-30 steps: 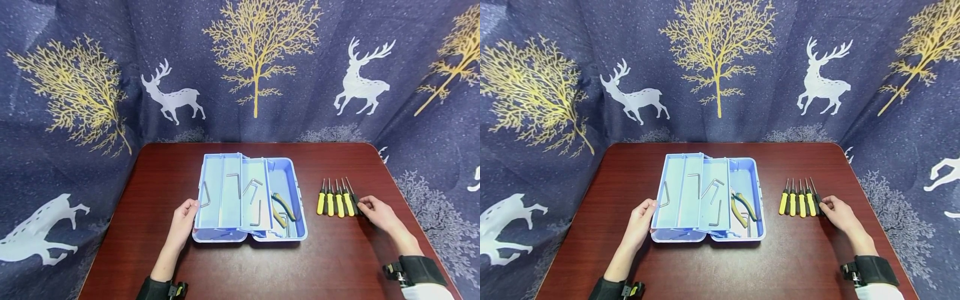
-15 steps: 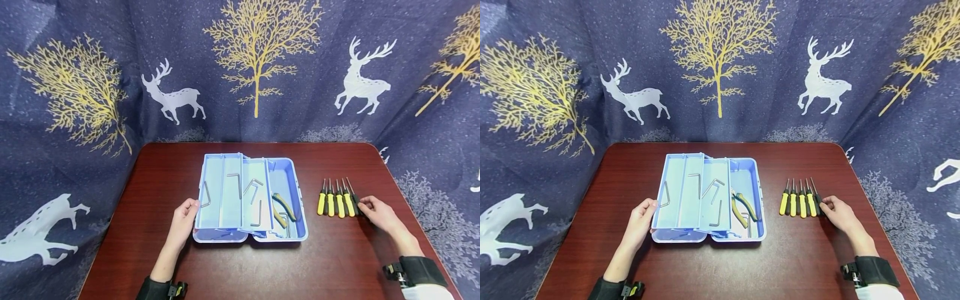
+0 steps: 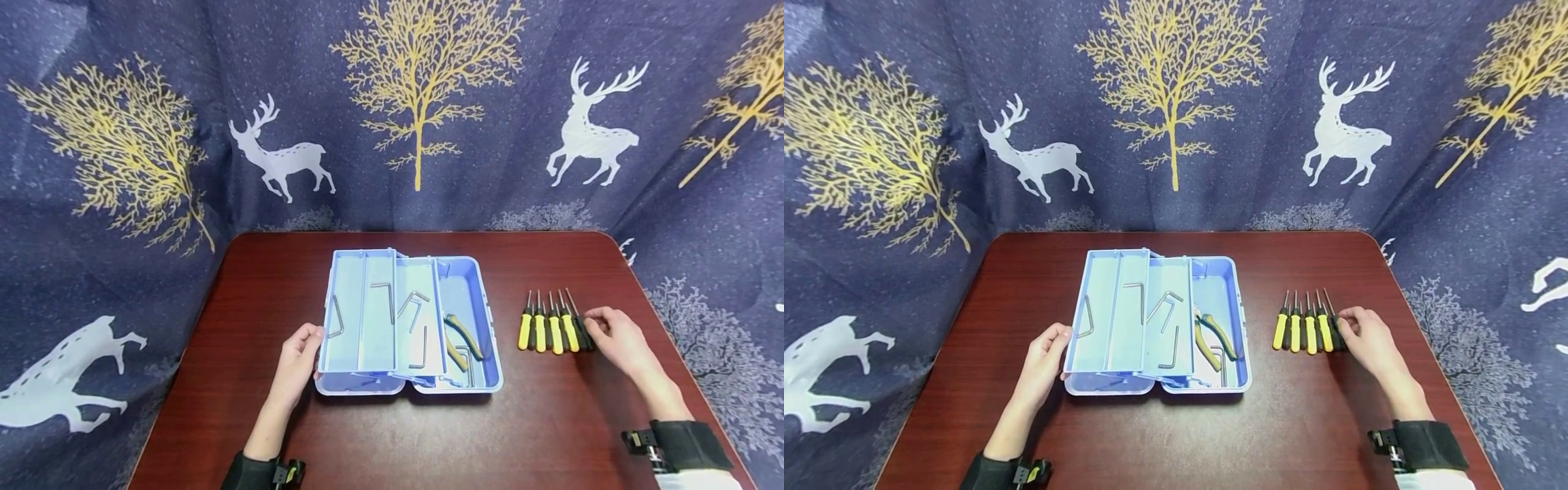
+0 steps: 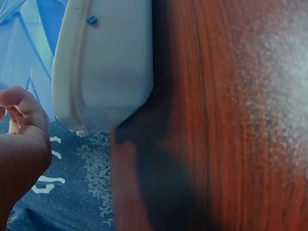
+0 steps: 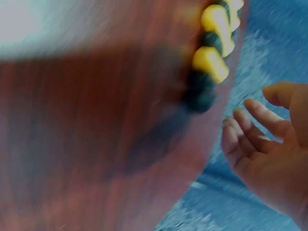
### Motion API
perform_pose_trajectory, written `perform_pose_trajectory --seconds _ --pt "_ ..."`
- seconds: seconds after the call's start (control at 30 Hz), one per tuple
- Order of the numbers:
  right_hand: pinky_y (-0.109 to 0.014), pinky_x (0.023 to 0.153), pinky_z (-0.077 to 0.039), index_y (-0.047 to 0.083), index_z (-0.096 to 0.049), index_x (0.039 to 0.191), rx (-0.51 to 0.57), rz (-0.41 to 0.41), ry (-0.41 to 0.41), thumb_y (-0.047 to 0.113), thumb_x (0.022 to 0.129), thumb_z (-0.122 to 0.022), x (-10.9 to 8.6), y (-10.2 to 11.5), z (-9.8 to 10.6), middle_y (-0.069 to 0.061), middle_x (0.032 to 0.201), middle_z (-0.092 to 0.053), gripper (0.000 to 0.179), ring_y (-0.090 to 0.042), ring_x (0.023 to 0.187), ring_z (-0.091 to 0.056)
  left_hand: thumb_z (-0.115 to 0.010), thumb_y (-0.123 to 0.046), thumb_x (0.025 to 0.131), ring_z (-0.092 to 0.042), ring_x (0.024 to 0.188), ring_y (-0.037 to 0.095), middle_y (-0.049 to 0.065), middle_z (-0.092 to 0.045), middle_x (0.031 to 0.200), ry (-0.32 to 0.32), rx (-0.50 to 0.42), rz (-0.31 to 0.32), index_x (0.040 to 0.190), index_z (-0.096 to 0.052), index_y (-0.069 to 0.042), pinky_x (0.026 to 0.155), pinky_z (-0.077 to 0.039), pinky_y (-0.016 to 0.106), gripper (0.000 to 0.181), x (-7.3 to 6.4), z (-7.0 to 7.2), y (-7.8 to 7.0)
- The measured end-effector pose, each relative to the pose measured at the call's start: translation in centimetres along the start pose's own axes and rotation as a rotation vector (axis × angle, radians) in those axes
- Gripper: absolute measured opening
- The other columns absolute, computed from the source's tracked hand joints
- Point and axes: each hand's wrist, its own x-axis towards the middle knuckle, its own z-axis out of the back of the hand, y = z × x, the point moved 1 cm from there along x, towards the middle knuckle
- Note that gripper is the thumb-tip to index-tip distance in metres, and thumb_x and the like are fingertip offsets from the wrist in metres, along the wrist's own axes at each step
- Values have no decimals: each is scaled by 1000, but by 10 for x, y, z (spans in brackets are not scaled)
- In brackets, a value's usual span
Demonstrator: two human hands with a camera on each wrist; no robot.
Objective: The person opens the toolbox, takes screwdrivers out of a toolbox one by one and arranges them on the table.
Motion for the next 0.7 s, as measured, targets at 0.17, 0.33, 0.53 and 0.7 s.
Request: perform_pose_trajectory --seconds 0.17,0.33,0.53,0.7 --pt "-13 67 -43 -2 -69 111 69 52 -50 6 98 -66 3 42 -1 -17 98 -67 15 -7 83 -58 -46 -11 110 -43 46 9 0 -51 64 -5 -24 -15 99 -52 11 39 -37 20 26 -1 2 1" --pt "-17 62 -45 4 -71 111 132 163 -37 3 96 -69 -3 81 -13 -7 91 -71 15 1 74 -54 -47 -11 111 -45 50 8 0 -53 69 -21 -23 -13 102 -53 11 40 -38 19 25 -2 5 3" --pt "-19 58 -44 6 -71 108 235 286 -6 -3 93 -70 -13 116 -36 2 86 -70 18 -1 68 -52 -49 -11 110 -46 51 10 2 -53 70 -52 2 6 103 -55 11 41 -37 19 24 -1 7 5" --pt "-18 60 -47 8 -71 104 289 327 13 -4 91 -72 -18 129 -55 8 84 -67 18 1 71 -54 -54 -12 108 -48 56 8 2 -54 73 -111 75 24 106 -58 9 45 -40 18 22 0 7 8"
